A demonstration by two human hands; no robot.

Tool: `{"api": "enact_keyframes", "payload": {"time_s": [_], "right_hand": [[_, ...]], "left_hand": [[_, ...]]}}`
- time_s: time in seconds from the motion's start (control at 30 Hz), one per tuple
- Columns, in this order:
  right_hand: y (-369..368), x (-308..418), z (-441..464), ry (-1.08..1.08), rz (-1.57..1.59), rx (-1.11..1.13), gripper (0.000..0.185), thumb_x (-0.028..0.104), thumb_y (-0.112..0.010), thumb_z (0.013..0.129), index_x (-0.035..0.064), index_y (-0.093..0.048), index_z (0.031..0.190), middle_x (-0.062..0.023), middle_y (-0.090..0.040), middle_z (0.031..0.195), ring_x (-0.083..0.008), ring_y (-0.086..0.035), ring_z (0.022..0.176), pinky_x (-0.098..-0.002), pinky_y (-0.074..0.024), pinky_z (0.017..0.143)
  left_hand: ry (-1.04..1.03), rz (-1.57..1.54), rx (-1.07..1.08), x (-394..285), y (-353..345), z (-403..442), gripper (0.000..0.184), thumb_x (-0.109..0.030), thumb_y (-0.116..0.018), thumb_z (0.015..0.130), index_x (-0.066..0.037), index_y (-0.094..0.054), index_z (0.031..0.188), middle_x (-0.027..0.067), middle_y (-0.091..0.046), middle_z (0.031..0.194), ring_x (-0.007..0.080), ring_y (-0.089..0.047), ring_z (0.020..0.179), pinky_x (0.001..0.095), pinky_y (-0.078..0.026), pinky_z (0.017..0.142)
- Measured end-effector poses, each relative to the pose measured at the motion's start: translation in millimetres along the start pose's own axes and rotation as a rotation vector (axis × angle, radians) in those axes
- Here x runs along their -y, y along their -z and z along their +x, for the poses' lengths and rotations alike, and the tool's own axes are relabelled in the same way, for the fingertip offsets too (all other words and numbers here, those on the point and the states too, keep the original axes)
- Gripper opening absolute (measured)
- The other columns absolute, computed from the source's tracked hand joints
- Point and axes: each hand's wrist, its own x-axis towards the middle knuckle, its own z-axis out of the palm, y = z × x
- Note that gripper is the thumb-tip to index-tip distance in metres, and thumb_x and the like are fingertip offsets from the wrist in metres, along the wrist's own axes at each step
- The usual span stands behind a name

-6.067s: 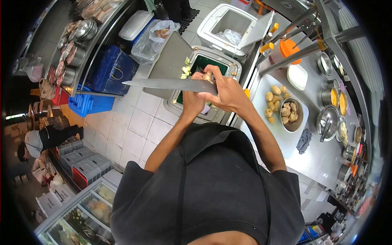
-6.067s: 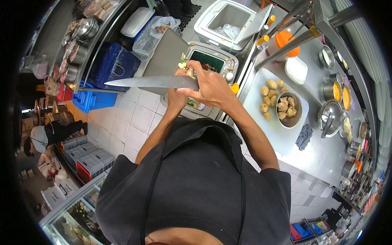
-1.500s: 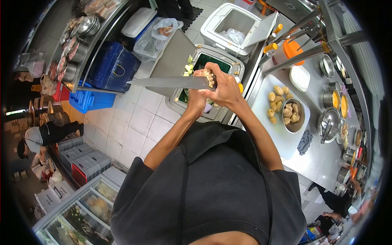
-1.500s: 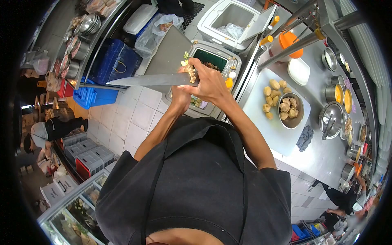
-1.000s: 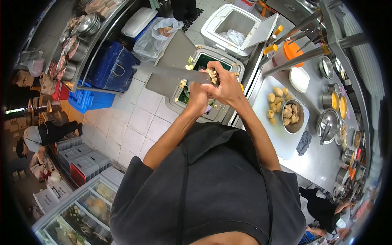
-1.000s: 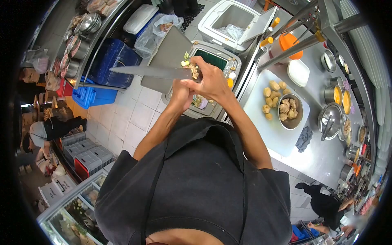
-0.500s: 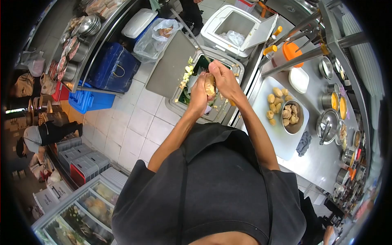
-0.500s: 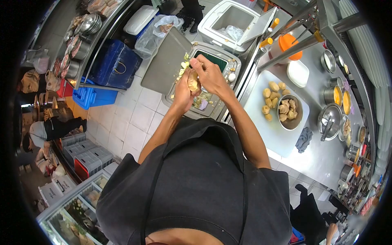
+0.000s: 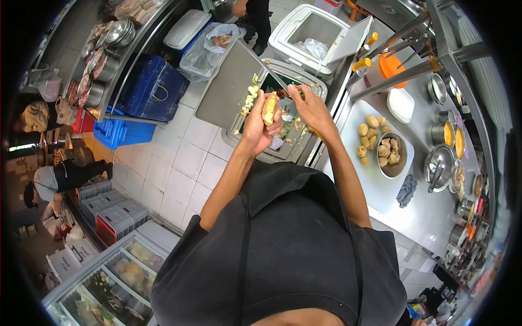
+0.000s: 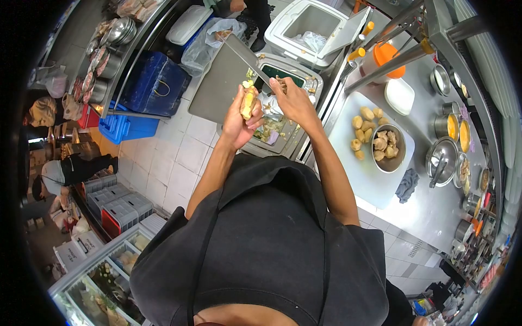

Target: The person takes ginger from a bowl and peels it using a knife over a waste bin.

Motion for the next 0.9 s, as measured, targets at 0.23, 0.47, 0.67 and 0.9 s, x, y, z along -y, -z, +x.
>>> {"api": "enact_keyframes", "payload": {"time_s": [0.23, 0.47, 0.67, 0.9], "right_hand": [[11, 21, -28, 0.133, -0.041, -0.148, 0.068, 0.054, -0.056, 0.095, -0.0002, -0.048, 0.135, -0.0286, -0.07, 0.099, -0.0407, -0.068, 0.102, -0.0441, -0.0512, 0.087], [3, 22, -55, 0.502, -0.103, -0.117, 0.074, 0.056, -0.069, 0.083, 0.0066, -0.05, 0.135, -0.0281, -0.067, 0.106, -0.0431, -0.068, 0.085, -0.0451, -0.0543, 0.077], [-5, 22, -55, 0.509, -0.216, -0.142, 0.077, 0.059, -0.071, 0.079, 0.0097, -0.052, 0.135, -0.0223, -0.065, 0.11, -0.0397, -0.068, 0.083, -0.0445, -0.055, 0.072], [-7, 18, -52, 0.62, -0.17, -0.169, 0.075, 0.062, -0.069, 0.079, 0.01, -0.053, 0.13, -0.0213, -0.067, 0.091, -0.04, -0.067, 0.073, -0.0471, -0.0536, 0.063]], "left_hand": [[0.069, 0.053, -0.102, 1, -9, -2, 0.04, -0.05, -0.032, 0.107, -0.014, -0.05, 0.109, 0.0021, -0.049, 0.07, 0.008, -0.038, 0.049, 0.023, -0.03, 0.046], [0.047, 0.147, -0.159, 10, 3, 2, 0.044, -0.05, -0.037, 0.106, -0.01, -0.054, 0.113, 0.0011, -0.052, 0.077, 0.0086, -0.046, 0.058, 0.0247, -0.038, 0.052], [-0.046, 0.12, -0.264, 29, -3, 3, 0.037, -0.042, -0.047, 0.105, -0.009, -0.054, 0.119, 0.0004, -0.06, 0.095, 0.0113, -0.062, 0.089, 0.0279, -0.052, 0.073], [-0.139, 0.115, -0.289, 34, -8, 2, 0.024, -0.031, -0.052, 0.101, -0.012, -0.05, 0.116, 0.0004, -0.055, 0.098, 0.0114, -0.059, 0.087, 0.0267, -0.051, 0.07]]}}
